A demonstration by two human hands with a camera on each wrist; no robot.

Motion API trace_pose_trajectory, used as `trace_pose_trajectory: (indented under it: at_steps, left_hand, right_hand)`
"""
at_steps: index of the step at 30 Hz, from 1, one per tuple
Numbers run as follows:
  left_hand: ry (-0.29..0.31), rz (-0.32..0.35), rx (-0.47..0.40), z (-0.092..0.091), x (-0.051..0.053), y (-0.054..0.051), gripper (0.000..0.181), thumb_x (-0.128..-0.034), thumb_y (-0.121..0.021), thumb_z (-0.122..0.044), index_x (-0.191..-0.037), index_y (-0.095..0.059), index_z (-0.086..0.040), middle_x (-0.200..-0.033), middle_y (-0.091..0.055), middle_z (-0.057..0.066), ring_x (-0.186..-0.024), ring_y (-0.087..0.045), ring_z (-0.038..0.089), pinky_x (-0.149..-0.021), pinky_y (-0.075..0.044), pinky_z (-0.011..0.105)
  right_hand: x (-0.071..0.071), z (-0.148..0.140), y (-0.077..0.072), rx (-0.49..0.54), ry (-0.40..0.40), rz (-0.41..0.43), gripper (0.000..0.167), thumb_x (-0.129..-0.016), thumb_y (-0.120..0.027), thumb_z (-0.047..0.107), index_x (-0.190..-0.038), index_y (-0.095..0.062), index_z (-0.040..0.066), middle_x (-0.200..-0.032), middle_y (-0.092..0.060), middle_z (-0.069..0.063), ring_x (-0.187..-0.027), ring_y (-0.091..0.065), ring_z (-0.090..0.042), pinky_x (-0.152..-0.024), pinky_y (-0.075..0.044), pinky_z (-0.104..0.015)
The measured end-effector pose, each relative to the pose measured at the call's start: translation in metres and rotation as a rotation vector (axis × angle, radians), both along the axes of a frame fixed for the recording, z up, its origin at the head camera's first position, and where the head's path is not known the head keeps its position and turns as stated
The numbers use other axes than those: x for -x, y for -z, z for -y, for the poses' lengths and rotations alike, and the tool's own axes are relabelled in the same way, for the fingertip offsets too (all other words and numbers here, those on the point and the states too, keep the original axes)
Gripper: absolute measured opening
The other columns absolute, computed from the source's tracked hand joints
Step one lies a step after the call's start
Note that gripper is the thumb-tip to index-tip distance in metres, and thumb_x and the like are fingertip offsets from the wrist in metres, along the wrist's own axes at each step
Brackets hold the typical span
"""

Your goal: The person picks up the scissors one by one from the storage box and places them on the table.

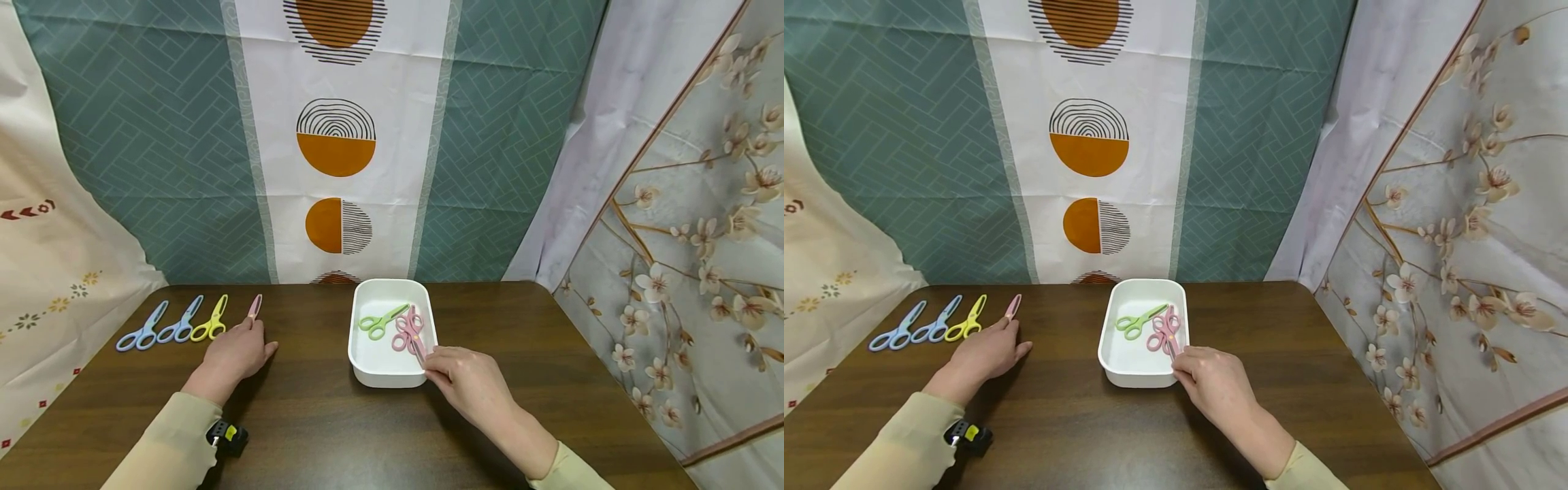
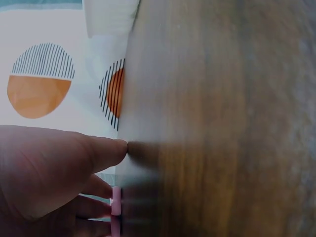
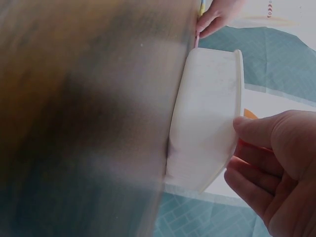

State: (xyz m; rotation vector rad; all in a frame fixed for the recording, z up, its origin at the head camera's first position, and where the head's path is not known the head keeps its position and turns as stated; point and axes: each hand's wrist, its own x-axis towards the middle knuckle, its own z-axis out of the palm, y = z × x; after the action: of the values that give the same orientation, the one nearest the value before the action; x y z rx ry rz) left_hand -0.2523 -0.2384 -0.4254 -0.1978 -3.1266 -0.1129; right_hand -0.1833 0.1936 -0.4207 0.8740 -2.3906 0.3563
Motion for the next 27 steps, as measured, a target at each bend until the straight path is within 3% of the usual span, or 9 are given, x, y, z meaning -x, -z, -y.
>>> trace_pose_trajectory:
  at_steps: [27]
  left_hand:
    - [-0.039, 0.005, -0.006, -0.0017, -0.0012, -0.0012, 0.07, -0.107, -0.07, -0.032, -0.141, -0.05, 0.025, -0.149, -0.05, 0.047, -0.13, -0.059, 0.061, -0.104, -0.051, 0.071]
  right_hand:
    - [-0.0005, -0.0007, -0.0004, 0.008, -0.009, -0.01, 0.018, -0.084, -0.097, 0.012, -0.098, -0.087, 0.018, -0.104, -0.082, 0.008, -0.098, -0.078, -0.01, -0.079, -0.064, -0.037]
